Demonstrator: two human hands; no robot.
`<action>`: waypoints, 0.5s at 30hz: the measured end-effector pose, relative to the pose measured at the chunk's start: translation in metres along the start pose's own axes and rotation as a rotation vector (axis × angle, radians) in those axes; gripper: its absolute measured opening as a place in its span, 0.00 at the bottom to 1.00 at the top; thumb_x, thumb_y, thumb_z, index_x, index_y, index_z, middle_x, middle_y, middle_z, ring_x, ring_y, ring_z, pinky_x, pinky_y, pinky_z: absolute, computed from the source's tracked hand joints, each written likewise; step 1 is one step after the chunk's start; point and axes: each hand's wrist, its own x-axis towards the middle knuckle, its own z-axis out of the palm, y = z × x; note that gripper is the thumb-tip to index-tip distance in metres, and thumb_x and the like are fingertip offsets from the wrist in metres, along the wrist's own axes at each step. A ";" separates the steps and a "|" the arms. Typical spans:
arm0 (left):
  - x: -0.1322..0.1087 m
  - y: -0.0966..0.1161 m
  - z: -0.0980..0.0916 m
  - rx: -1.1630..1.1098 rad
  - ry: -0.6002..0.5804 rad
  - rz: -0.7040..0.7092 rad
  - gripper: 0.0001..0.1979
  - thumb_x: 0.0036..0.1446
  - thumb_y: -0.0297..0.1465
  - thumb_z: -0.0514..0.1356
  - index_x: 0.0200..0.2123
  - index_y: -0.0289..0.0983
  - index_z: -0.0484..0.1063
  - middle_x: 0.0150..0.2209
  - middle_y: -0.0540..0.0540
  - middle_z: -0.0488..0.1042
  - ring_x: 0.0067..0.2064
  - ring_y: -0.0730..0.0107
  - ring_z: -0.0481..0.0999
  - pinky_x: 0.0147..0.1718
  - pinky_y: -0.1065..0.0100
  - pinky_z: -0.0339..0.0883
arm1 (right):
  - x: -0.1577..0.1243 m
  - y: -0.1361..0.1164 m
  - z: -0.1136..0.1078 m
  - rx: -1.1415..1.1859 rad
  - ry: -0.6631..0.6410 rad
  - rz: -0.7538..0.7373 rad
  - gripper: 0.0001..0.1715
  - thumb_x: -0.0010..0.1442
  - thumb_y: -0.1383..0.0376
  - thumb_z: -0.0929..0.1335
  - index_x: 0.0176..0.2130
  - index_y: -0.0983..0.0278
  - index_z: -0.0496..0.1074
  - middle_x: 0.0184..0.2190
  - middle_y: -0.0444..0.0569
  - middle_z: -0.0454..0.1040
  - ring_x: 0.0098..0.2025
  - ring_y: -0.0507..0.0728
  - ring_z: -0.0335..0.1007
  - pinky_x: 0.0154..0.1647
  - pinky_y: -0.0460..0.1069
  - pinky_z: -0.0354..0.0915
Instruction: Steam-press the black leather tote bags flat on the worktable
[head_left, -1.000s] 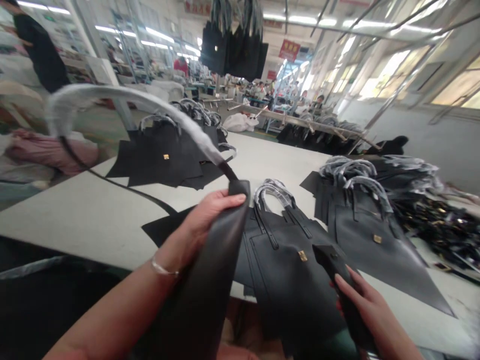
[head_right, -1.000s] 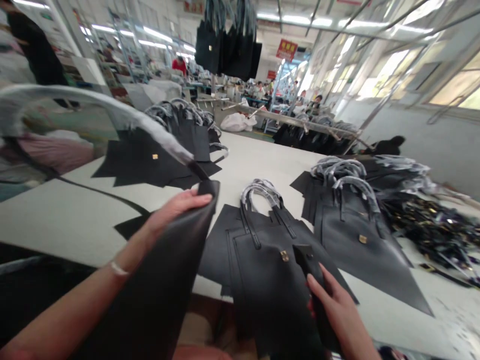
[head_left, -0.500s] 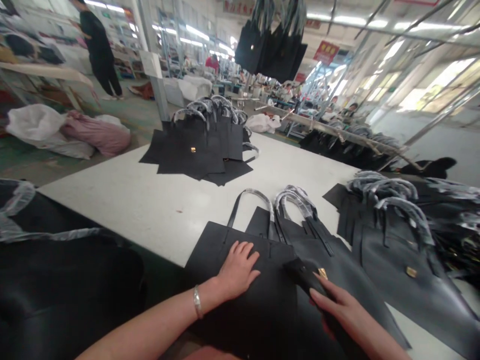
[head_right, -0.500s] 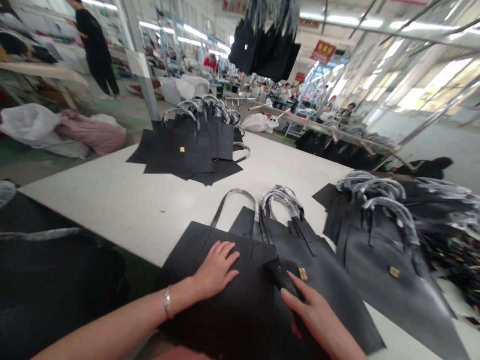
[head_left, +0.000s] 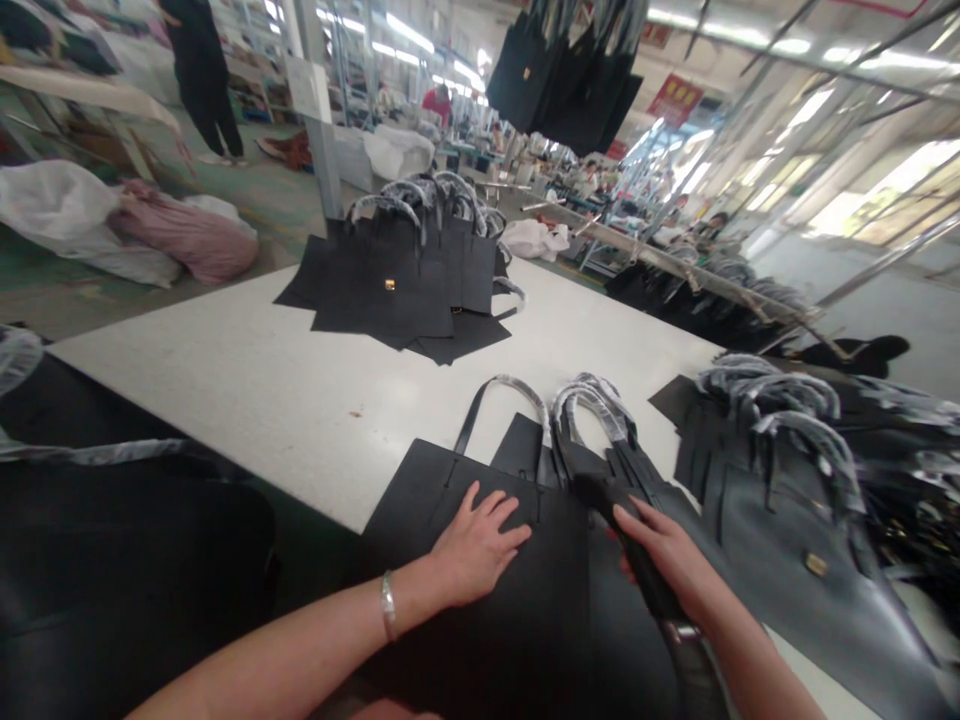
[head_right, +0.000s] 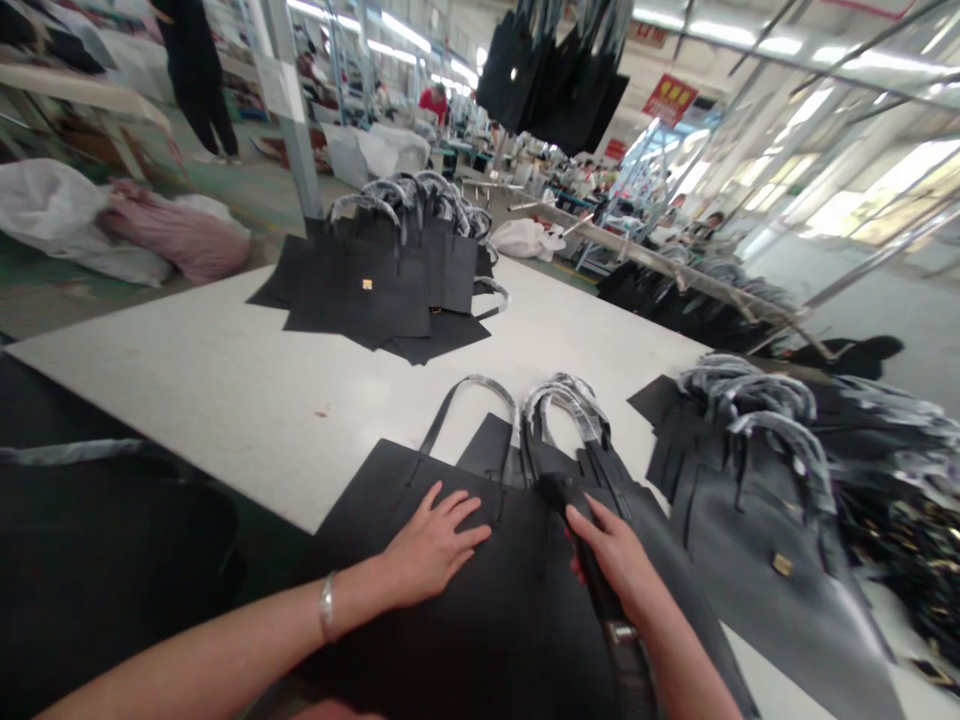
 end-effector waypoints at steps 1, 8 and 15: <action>0.000 0.000 0.000 -0.007 0.008 -0.004 0.15 0.62 0.35 0.54 0.52 0.48 0.66 0.58 0.46 0.61 0.61 0.56 0.56 0.59 0.43 0.41 | 0.001 -0.003 -0.002 0.000 0.028 -0.019 0.30 0.56 0.52 0.69 0.54 0.62 0.64 0.27 0.43 0.73 0.18 0.52 0.68 0.17 0.46 0.64; -0.004 0.002 -0.006 -0.081 0.066 -0.043 0.12 0.59 0.37 0.58 0.43 0.37 0.69 0.45 0.44 0.70 0.50 0.61 0.65 0.54 0.53 0.52 | -0.031 0.000 0.005 -0.109 -0.238 0.098 0.38 0.56 0.51 0.69 0.61 0.61 0.59 0.25 0.41 0.72 0.17 0.51 0.67 0.15 0.45 0.61; -0.002 0.003 -0.008 -0.023 0.009 0.018 0.09 0.63 0.33 0.52 0.37 0.36 0.69 0.37 0.45 0.70 0.42 0.62 0.65 0.42 0.60 0.58 | -0.022 -0.004 0.030 -0.139 -0.329 0.102 0.39 0.56 0.51 0.68 0.62 0.61 0.59 0.24 0.41 0.71 0.16 0.50 0.67 0.15 0.44 0.61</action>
